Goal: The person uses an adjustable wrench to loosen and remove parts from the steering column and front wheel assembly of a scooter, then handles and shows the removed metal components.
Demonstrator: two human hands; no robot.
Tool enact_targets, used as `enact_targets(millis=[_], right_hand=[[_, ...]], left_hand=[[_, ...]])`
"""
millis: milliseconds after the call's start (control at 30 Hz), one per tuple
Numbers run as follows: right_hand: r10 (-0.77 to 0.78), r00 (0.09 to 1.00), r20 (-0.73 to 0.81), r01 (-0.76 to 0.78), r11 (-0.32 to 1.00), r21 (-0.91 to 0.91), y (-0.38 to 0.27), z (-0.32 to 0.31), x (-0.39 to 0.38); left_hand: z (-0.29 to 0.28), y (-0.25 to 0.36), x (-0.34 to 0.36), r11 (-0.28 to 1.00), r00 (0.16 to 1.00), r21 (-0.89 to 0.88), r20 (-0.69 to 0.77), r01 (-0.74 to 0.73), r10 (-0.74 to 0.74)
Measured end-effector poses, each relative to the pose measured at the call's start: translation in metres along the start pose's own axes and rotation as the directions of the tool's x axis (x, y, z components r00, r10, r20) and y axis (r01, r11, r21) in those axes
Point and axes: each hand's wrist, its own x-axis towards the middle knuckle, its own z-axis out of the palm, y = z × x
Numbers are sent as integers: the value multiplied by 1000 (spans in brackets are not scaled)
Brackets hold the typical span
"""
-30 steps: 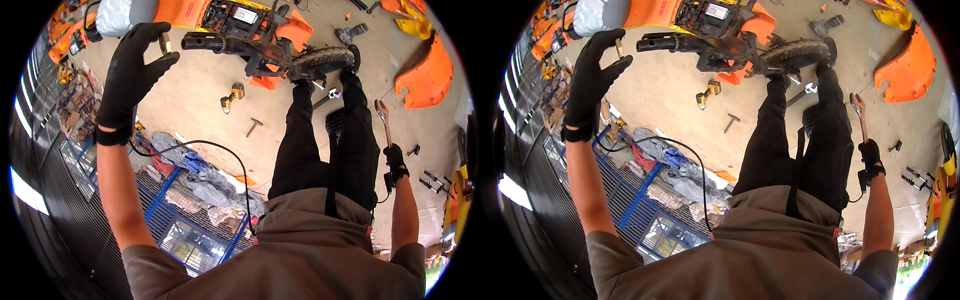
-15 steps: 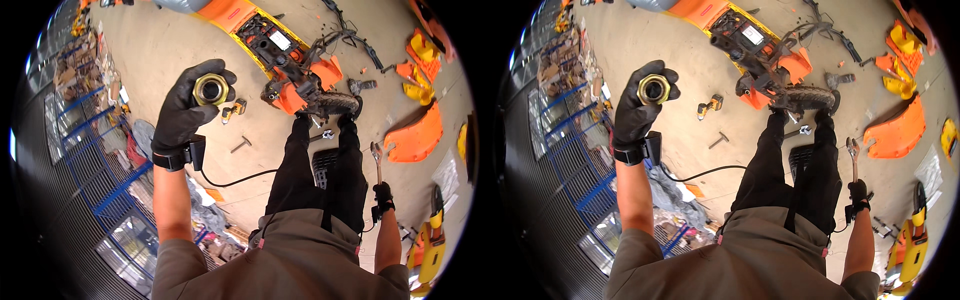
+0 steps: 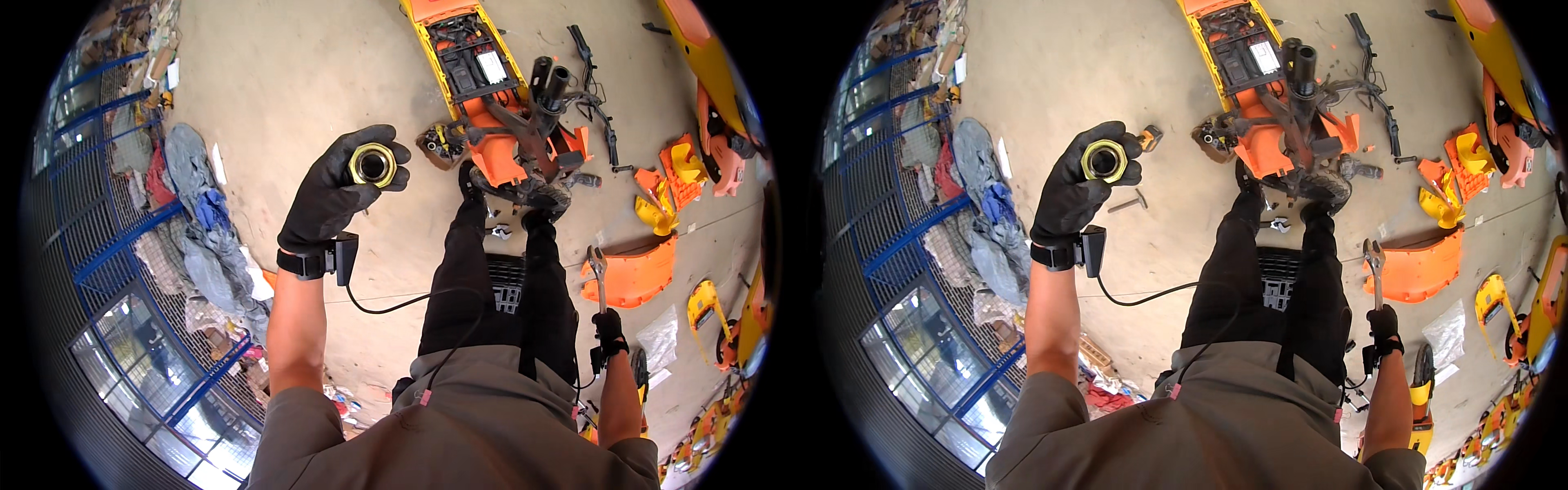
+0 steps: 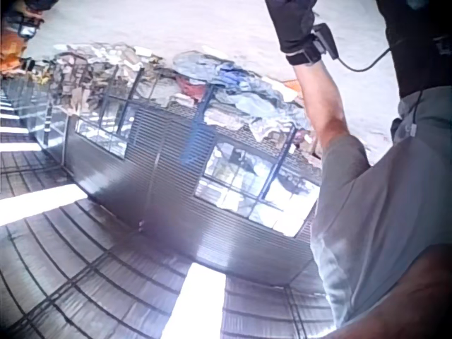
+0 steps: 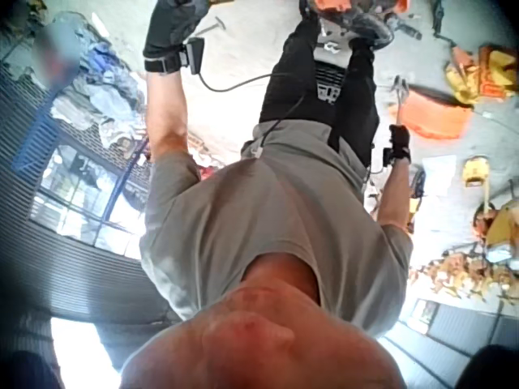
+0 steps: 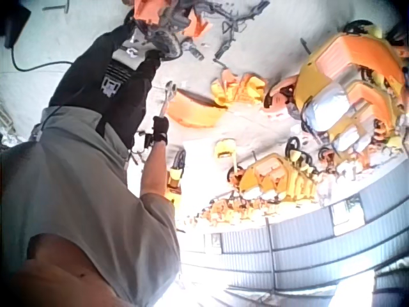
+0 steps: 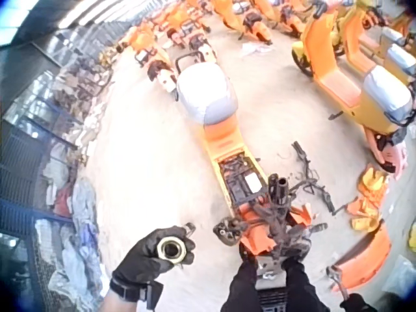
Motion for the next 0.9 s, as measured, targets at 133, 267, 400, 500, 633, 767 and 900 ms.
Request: enact_targets(millis=[133,267,400,500,633,767,900], right_hand=[[28,999,-21,-28,1000,-13,-23,4,-9],[38,998,-50,-44,991,-122,-30,14,-12],[-41,998,-55,27,970,-241,-40,23,-17],[-99,994,-51,78,945,-317,-61,27,-29],[-260,965,-41,215,868,-447,-66,17,-31],[-380,922,-79,296,820,-489,-42,0,-11],[-262,960,-100,230,940,-250,-95,-13,-74]], left_hand=[[-29,-6,0,999,999,-23,5,-40,40],[-54,-9,3,999,1000,-28,-15,-18,18],[-74,-3,-6,998,999,39,-7,-44,44],[-78,5,-20,995,995,46,-32,-92,94],[-55,43,-51,981,979,-17,-68,-194,193],[-3,92,-60,918,925,-111,-24,-380,380],[43,121,-91,767,800,-266,-32,-584,599]])
